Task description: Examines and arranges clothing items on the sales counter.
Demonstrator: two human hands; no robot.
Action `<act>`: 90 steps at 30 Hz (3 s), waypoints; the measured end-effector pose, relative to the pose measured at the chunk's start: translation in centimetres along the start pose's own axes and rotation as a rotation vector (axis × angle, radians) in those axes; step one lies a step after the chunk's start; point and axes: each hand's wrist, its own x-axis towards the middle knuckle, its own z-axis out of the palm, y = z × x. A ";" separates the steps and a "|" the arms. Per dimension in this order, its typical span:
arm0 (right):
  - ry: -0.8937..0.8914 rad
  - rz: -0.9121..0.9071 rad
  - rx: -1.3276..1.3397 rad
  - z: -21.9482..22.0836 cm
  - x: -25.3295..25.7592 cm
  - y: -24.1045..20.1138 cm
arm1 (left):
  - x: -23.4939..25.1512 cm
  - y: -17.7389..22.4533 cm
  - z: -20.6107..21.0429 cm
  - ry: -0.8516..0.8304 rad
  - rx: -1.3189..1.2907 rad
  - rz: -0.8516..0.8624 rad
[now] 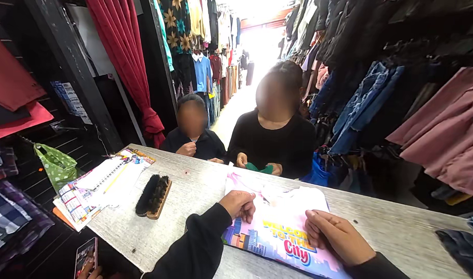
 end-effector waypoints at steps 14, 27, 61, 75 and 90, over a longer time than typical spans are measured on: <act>-0.003 -0.018 -0.043 -0.3 0.0 0.2 | 0.4 -0.1 0.1 0.020 0.042 -0.017; -0.001 -0.011 -0.062 -0.5 0.2 -0.4 | 0.5 0.2 0.2 0.016 0.034 -0.010; 0.137 -0.059 -0.319 -1.4 0.2 0.3 | -0.9 0.6 -0.8 0.180 0.612 -0.029; 0.106 -0.037 -0.326 -1.5 0.2 0.2 | -0.6 0.2 -1.1 0.183 0.559 -0.038; 0.124 -0.010 -0.287 -1.5 0.0 0.2 | -0.8 0.3 -1.0 0.147 0.607 -0.032</act>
